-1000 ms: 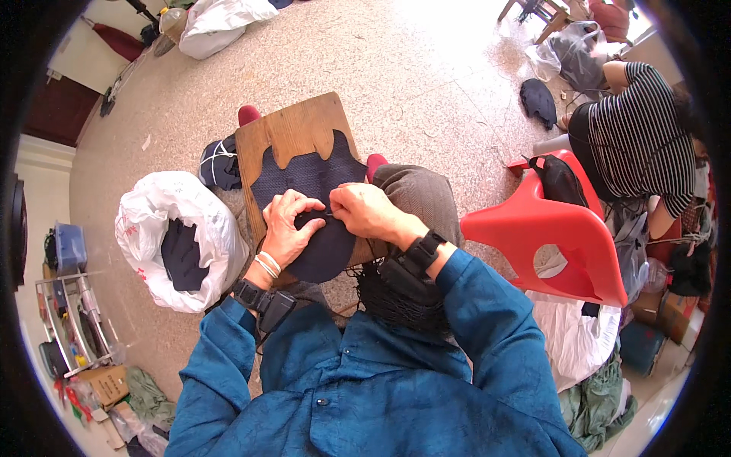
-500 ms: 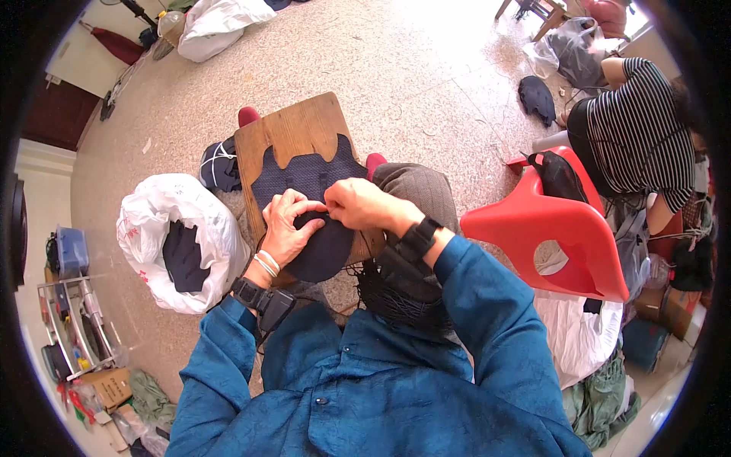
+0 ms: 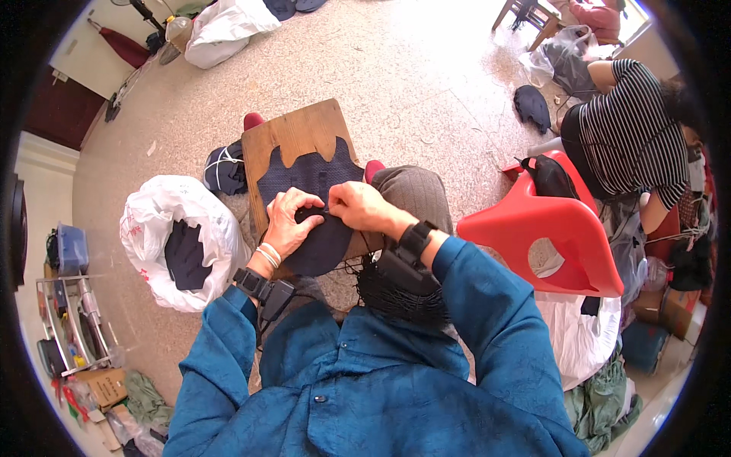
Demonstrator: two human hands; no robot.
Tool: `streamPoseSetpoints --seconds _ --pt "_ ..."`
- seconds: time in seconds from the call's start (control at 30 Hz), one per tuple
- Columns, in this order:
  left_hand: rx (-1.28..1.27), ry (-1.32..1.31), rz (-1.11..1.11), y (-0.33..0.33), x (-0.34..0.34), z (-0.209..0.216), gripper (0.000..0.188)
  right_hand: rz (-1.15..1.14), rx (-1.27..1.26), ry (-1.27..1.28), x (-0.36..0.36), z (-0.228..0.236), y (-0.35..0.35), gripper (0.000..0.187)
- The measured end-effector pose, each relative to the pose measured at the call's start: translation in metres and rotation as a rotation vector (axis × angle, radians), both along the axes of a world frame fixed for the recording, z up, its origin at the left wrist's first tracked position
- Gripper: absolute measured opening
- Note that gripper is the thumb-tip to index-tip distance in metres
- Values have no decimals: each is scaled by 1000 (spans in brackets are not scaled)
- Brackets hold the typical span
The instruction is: Threading a black lace through the holes of a dark blue shoe upper component.
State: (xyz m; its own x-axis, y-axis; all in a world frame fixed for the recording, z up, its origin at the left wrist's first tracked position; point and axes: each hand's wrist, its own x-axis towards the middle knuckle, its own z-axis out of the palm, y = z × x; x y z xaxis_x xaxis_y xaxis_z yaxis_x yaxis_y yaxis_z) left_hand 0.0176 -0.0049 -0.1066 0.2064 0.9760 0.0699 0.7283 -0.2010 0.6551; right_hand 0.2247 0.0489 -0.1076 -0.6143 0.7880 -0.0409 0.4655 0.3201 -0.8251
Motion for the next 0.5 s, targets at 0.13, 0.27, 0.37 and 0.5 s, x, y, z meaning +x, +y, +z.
streamPoseSetpoints --seconds 0.13,0.27,0.37,0.5 --pt "42 15 -5 -1 3 0 26 38 38 -62 -2 5 5 12" --pt "34 10 0 -2 3 -2 26 -22 503 -59 -12 -12 -25 8" --pt "123 38 2 -3 2 1 26 -88 519 -10 -8 -12 -28 8" --pt "100 -139 -8 -5 -5 7 25 -143 64 107 0 0 -20 8"
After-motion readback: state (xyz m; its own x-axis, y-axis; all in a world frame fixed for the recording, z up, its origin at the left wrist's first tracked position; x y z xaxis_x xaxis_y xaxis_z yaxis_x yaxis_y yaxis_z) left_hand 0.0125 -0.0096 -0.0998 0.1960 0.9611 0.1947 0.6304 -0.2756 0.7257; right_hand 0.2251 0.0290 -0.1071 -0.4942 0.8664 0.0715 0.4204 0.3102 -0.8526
